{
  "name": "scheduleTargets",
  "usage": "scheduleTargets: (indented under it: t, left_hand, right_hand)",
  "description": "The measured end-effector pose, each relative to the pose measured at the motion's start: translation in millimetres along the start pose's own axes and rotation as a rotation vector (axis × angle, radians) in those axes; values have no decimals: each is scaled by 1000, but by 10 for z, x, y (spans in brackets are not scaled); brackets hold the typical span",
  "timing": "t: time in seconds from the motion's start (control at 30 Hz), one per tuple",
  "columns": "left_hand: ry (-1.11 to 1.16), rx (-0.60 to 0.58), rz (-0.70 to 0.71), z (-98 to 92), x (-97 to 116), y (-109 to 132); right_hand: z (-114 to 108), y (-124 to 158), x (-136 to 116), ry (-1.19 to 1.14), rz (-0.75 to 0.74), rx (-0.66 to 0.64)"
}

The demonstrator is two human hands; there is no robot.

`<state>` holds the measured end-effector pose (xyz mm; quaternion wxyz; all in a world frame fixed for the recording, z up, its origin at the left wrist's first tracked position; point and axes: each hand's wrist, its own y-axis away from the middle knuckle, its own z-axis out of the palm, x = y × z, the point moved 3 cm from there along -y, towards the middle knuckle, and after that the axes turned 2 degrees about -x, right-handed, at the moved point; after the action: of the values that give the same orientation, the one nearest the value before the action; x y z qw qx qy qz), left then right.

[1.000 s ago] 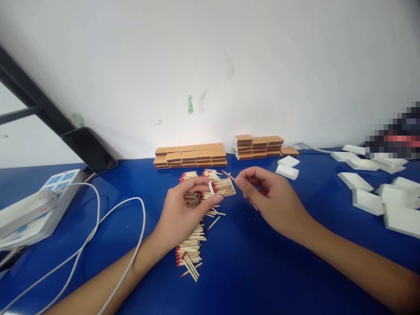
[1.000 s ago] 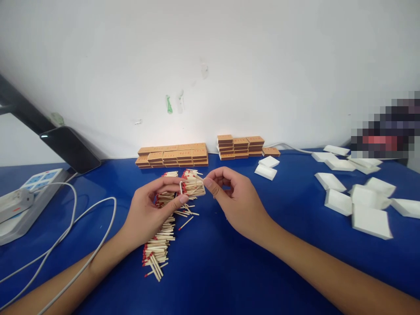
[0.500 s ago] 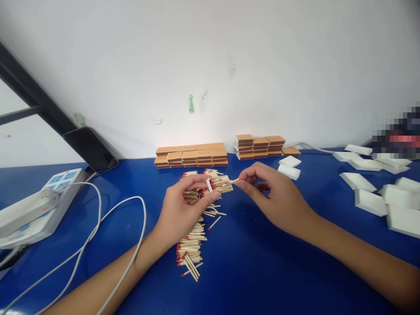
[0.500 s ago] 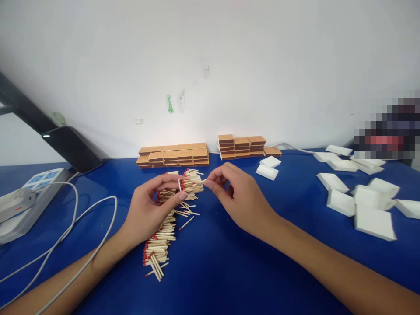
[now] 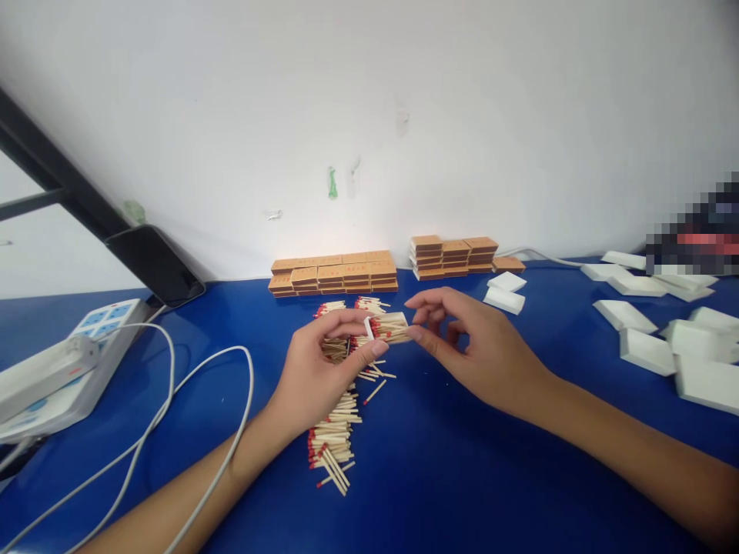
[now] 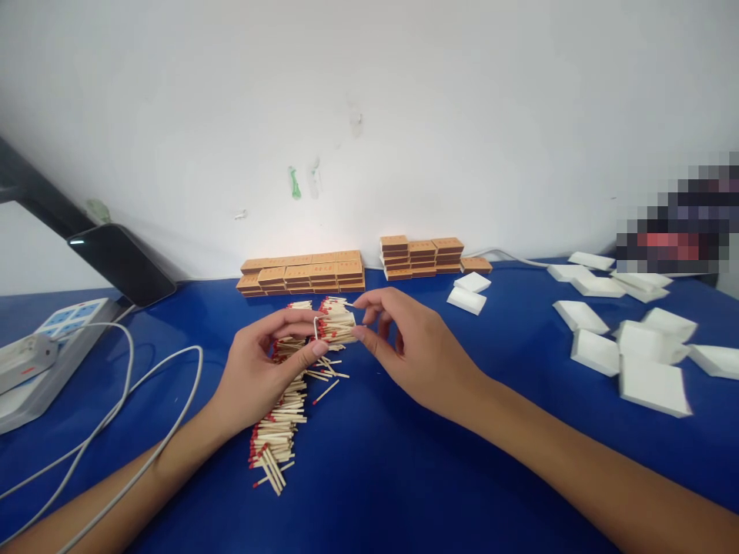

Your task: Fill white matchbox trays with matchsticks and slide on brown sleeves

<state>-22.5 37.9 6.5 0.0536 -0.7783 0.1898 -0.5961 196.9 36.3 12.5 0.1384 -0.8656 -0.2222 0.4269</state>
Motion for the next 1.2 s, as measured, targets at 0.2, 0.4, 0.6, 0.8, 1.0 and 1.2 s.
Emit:
scheduleTargets:
  t: [0.2,0.4,0.6,0.8,1.0,1.2]
  left_hand:
    - [60,-27,-71,10,11,0]
    - [49,-41,-46,12,28,11]
    - [53,-67,-29,30,24,13]
    - [69,-56,-40,18,26,9]
    - [92,-73,-18,29,27,19]
    - [115,-94,-28,49,52,18]
  right_hand:
    - [0,4,-57,-37,-18,26]
    - [-22,24,-97,-31,-79,37]
    - [-4,18,-130,-63,-95,15]
    - [7,47,-91,-181,86,28]
    - [85,65,-40,-253,184,-30]
    - [107,78,-44,-228,225,-48]
